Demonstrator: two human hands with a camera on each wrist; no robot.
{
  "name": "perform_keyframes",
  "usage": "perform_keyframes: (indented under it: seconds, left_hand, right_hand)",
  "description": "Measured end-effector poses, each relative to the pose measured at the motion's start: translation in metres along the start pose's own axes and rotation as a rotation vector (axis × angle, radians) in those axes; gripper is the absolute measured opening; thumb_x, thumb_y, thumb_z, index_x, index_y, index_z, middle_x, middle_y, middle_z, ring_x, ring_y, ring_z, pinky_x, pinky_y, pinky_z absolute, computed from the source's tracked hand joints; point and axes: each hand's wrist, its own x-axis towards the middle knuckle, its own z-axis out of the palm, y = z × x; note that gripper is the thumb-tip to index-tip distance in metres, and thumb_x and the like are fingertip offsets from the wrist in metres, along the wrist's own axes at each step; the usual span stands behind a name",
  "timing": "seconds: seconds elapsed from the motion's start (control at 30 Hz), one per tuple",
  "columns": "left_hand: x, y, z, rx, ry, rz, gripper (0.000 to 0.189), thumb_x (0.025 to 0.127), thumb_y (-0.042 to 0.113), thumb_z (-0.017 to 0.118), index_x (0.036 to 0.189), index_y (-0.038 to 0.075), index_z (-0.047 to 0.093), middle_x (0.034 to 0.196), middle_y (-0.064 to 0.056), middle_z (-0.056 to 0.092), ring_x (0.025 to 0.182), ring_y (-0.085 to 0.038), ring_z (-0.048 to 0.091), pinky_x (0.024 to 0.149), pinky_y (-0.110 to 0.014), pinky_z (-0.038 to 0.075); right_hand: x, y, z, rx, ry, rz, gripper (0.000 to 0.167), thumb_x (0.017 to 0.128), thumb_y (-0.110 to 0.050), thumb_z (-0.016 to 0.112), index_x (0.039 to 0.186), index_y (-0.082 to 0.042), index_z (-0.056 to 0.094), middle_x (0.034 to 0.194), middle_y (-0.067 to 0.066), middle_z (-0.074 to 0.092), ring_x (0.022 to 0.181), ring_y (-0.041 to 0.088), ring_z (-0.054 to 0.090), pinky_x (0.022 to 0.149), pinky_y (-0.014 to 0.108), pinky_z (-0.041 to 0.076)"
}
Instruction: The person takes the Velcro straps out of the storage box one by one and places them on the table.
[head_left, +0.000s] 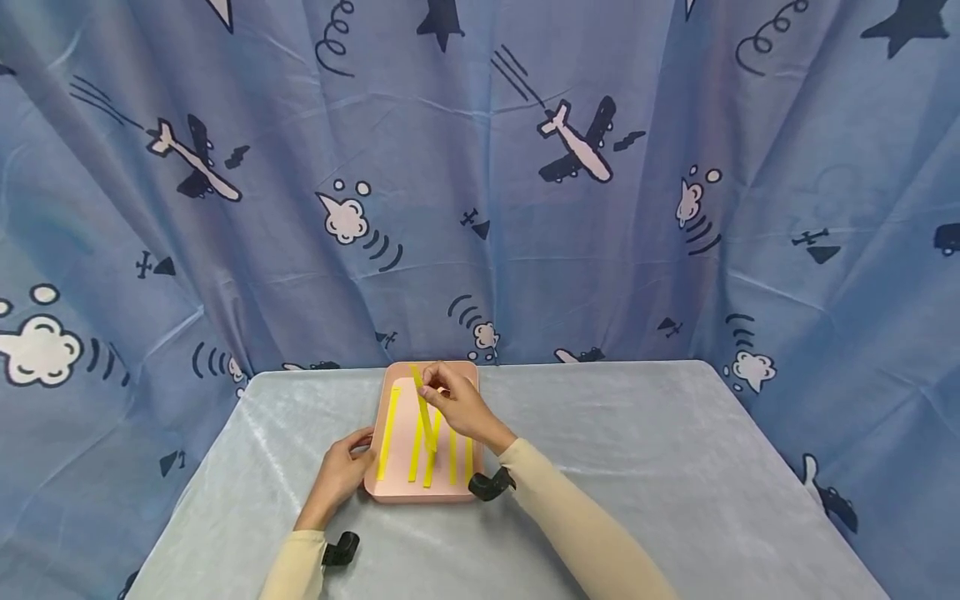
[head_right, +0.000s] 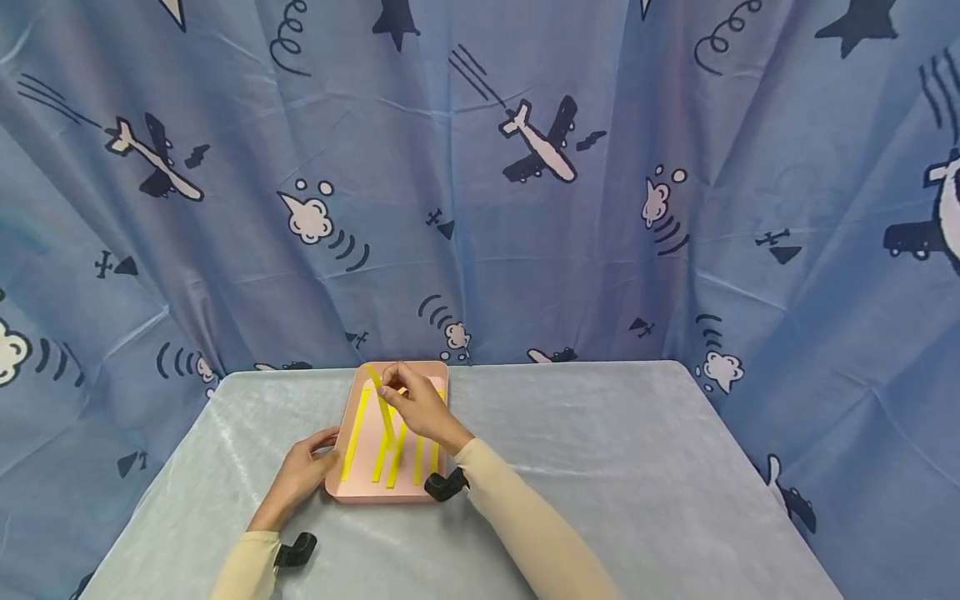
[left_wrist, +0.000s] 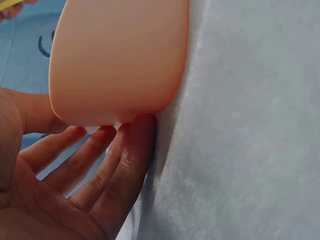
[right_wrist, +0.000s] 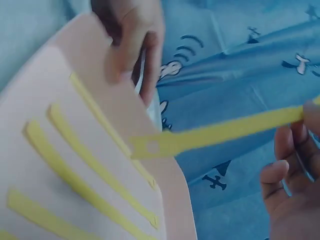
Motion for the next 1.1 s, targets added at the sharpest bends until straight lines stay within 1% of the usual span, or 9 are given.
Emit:
perform_keyframes:
  seconds: [0.1, 0.17, 0.2, 0.27, 0.43, 0.57, 0.73, 0.87, 1.1]
  left_hand:
    - [-0.002, -0.001, 0.001, 0.005, -0.008, -0.006, 0.047, 0.096, 0.013, 0.058, 0.142, 0.005, 0.052, 0.131, -0.020, 0.061, 0.108, -0.031, 0.066, 0.081, -0.036, 0.055]
    - [-0.002, 0.002, 0.001, 0.005, -0.012, -0.007, 0.047, 0.096, 0.014, 0.057, 0.142, 0.006, 0.052, 0.132, -0.020, 0.060, 0.109, -0.031, 0.066, 0.081, -0.036, 0.055]
    - [-0.002, 0.002, 0.000, 0.008, -0.013, -0.007, 0.047, 0.096, 0.013, 0.057, 0.142, 0.005, 0.051, 0.131, -0.021, 0.060, 0.108, -0.032, 0.066, 0.081, -0.036, 0.055]
    - [-0.004, 0.002, 0.000, 0.014, -0.007, -0.018, 0.048, 0.096, 0.014, 0.057, 0.142, 0.005, 0.051, 0.131, -0.021, 0.060, 0.107, -0.032, 0.066, 0.079, -0.035, 0.055]
    - [-0.006, 0.000, -0.001, 0.030, -0.009, -0.036, 0.048, 0.096, 0.013, 0.056, 0.143, 0.005, 0.051, 0.132, -0.021, 0.060, 0.106, -0.030, 0.066, 0.076, -0.031, 0.054]
    - [-0.005, 0.001, 0.000, 0.035, -0.012, -0.014, 0.047, 0.096, 0.013, 0.056, 0.142, 0.005, 0.051, 0.132, -0.022, 0.060, 0.106, -0.031, 0.066, 0.076, -0.032, 0.054]
    - [-0.004, 0.001, -0.001, 0.041, -0.004, -0.015, 0.047, 0.096, 0.013, 0.056, 0.142, 0.005, 0.051, 0.131, -0.022, 0.060, 0.103, -0.029, 0.066, 0.073, -0.029, 0.053]
    - [-0.004, 0.002, -0.001, 0.045, 0.002, -0.010, 0.047, 0.096, 0.013, 0.056, 0.142, 0.005, 0.051, 0.130, -0.022, 0.061, 0.104, -0.029, 0.067, 0.072, -0.029, 0.053]
    - [-0.002, 0.004, 0.000, 0.031, 0.003, -0.003, 0.047, 0.096, 0.013, 0.056, 0.142, 0.005, 0.052, 0.131, -0.022, 0.061, 0.104, -0.029, 0.067, 0.071, -0.029, 0.053]
  right_hand:
    - [-0.007, 0.000, -0.004, 0.122, 0.037, 0.071, 0.009, 0.100, -0.006, 0.052, 0.107, 0.000, 0.049, 0.096, 0.015, 0.057, 0.088, 0.024, 0.055, 0.073, 0.023, 0.047]
    - [-0.009, 0.002, -0.008, 0.171, 0.062, 0.098, 0.010, 0.100, -0.003, 0.051, 0.108, 0.003, 0.047, 0.093, 0.015, 0.055, 0.084, 0.027, 0.053, 0.068, 0.022, 0.043]
    - [-0.010, 0.007, -0.010, 0.182, 0.076, 0.111, 0.010, 0.100, -0.003, 0.051, 0.108, 0.002, 0.047, 0.091, 0.012, 0.054, 0.081, 0.025, 0.051, 0.065, 0.020, 0.040]
    - [-0.014, 0.010, -0.011, 0.204, 0.112, 0.129, 0.010, 0.100, -0.004, 0.052, 0.107, 0.001, 0.048, 0.088, 0.006, 0.052, 0.077, 0.021, 0.050, 0.063, 0.019, 0.038]
    - [-0.024, 0.015, -0.017, 0.231, 0.180, 0.208, 0.014, 0.099, -0.007, 0.056, 0.111, -0.002, 0.050, 0.090, 0.003, 0.055, 0.074, 0.014, 0.051, 0.063, 0.019, 0.040]
    - [-0.033, 0.018, -0.023, 0.231, 0.245, 0.268, 0.021, 0.098, -0.007, 0.058, 0.118, -0.005, 0.052, 0.094, 0.004, 0.059, 0.076, 0.012, 0.055, 0.065, 0.020, 0.043]
    - [-0.040, 0.023, -0.029, 0.236, 0.305, 0.300, 0.026, 0.096, -0.008, 0.062, 0.121, -0.002, 0.057, 0.091, 0.005, 0.060, 0.074, 0.009, 0.057, 0.064, 0.022, 0.045]
    - [-0.044, 0.027, -0.033, 0.244, 0.334, 0.343, 0.021, 0.097, -0.010, 0.061, 0.117, -0.003, 0.059, 0.090, 0.004, 0.058, 0.073, 0.009, 0.056, 0.063, 0.023, 0.044]
    - [-0.053, 0.034, -0.048, 0.259, 0.341, 0.384, 0.019, 0.099, -0.012, 0.058, 0.115, -0.002, 0.058, 0.092, 0.006, 0.058, 0.074, 0.015, 0.052, 0.063, 0.027, 0.042]
